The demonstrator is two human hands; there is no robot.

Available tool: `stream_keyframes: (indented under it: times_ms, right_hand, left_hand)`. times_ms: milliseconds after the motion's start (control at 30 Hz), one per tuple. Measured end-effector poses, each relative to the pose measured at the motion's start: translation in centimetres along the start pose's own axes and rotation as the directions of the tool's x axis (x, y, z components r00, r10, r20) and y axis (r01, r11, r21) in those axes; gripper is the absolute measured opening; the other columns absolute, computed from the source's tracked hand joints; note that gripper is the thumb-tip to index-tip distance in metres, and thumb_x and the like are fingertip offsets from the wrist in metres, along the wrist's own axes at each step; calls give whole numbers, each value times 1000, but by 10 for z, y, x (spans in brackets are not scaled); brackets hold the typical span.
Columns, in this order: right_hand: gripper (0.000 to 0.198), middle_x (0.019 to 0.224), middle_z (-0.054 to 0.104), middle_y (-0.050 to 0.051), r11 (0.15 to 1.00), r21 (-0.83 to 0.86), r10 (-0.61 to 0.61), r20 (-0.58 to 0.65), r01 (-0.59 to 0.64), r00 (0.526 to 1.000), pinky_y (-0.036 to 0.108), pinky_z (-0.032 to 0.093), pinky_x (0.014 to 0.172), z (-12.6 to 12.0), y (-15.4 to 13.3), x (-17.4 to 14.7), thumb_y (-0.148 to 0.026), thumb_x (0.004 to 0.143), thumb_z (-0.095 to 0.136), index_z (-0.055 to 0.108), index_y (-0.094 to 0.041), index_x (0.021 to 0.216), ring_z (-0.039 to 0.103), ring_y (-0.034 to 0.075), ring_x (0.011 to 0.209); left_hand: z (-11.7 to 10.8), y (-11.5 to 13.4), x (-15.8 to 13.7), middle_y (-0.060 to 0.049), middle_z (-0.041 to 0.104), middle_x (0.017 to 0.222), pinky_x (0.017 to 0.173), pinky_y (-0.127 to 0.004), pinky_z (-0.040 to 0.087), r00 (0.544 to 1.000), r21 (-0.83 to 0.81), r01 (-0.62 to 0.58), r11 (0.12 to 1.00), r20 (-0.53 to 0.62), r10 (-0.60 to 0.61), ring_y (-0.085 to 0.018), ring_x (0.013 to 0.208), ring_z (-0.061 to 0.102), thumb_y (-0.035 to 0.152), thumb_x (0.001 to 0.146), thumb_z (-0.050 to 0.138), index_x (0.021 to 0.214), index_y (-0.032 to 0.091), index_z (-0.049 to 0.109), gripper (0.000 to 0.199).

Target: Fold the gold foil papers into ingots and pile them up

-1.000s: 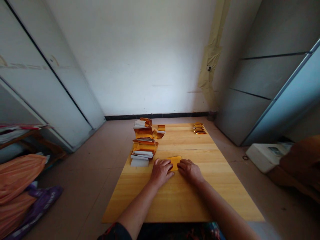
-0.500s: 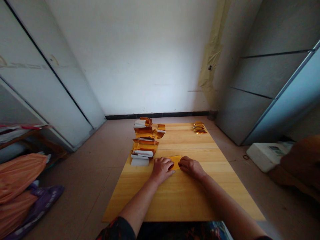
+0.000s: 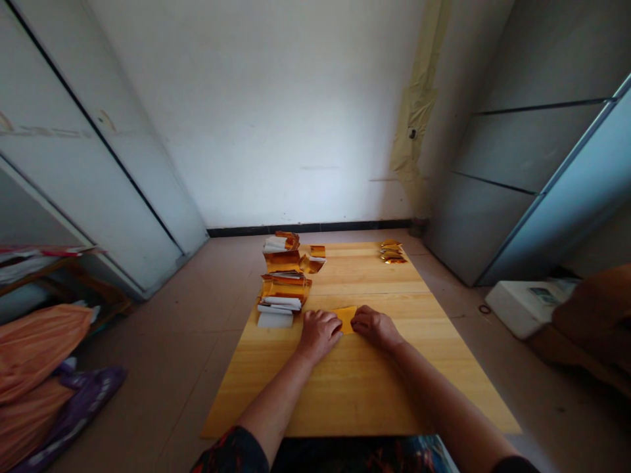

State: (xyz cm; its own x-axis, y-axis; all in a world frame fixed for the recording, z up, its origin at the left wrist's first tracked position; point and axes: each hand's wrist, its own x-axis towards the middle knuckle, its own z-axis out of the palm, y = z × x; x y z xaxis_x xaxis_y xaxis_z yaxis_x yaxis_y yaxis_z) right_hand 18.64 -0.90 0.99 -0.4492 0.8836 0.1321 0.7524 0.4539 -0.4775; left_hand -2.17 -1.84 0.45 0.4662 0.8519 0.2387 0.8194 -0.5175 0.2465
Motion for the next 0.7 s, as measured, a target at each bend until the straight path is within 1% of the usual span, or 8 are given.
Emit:
stream_keyframes:
  times_ms: [100, 167, 367, 433, 500, 533, 600, 700]
  right_hand:
    - [18, 103, 61, 0, 1000, 8, -3, 29, 3, 1000, 19, 43, 70, -5, -2, -2, -29, 83, 55, 70, -27, 91, 60, 10, 80]
    - [18, 105, 61, 1, 1000, 10, -6, 41, 6, 999, 19, 44, 70, -6, -2, -3, -28, 81, 56, 70, -27, 93, 60, 11, 80]
    - [22, 102, 62, 1, 999, 2, 33, -9, -33, 999, 20, 44, 71, 4, 3, 2, -31, 87, 51, 72, -28, 91, 61, 11, 80]
    - [21, 101, 62, 1, 999, 12, 53, -14, -53, 998, 20, 45, 71, 5, 5, 5, -32, 86, 51, 72, -27, 88, 61, 10, 79]
    - [21, 99, 63, 1, 997, 44, 66, -5, -65, 998, 20, 45, 72, 4, 6, 7, -33, 86, 52, 72, -26, 84, 61, 11, 79]
    - [21, 98, 63, 1, 996, 66, 66, 1, -66, 998, 21, 45, 73, 3, 6, 7, -33, 85, 53, 72, -25, 84, 61, 11, 80]
    - [21, 100, 64, 2, 992, 109, 61, 6, -61, 998, 22, 46, 76, 0, 6, 6, -35, 84, 55, 71, -25, 90, 61, 12, 84]
    - [26, 106, 64, 3, 990, 122, 68, 9, -68, 998, 24, 45, 80, -1, 5, 3, -35, 82, 56, 68, -26, 103, 61, 15, 92]
  left_hand:
    - [1, 0, 0, 0, 66, 106, 89, -39, 28, 1000, 1, 2, 1000, -13, -2, -19, 99, 53, 33, 85, 55, 97, 30, 65, 16]
    - [1, 0, -1, 0, 66, 106, 89, -39, 28, 1000, -5, -3, 1000, -20, 3, -19, 99, 53, 34, 85, 56, 96, 30, 66, 15]
    - [-1, 1, 0, -1, 67, 104, 87, -39, 29, 999, -43, -2, 999, -45, 0, -21, 97, 54, 42, 77, 66, 95, 27, 64, 24]
    - [-1, 2, 0, -1, 68, 103, 88, -39, 29, 998, -53, 8, 999, -54, -10, -20, 97, 54, 36, 78, 65, 94, 27, 65, 19]
    - [0, 2, 1, -1, 69, 100, 89, -39, 28, 997, -66, 29, 997, -65, -33, -19, 96, 56, 29, 82, 60, 92, 26, 66, 12]
    - [0, 3, 2, -1, 69, 99, 89, -39, 29, 996, -77, 45, 996, -71, -50, -19, 95, 57, 25, 84, 57, 91, 26, 66, 11]
    - [1, 3, 3, -1, 71, 94, 89, -38, 30, 993, -106, 82, 991, -78, -91, -18, 92, 58, 23, 86, 53, 89, 25, 67, 15]
    - [2, 1, 6, -1, 71, 90, 87, -36, 34, 984, -164, 150, 975, -72, -163, -18, 90, 60, 21, 86, 53, 87, 24, 69, 17]
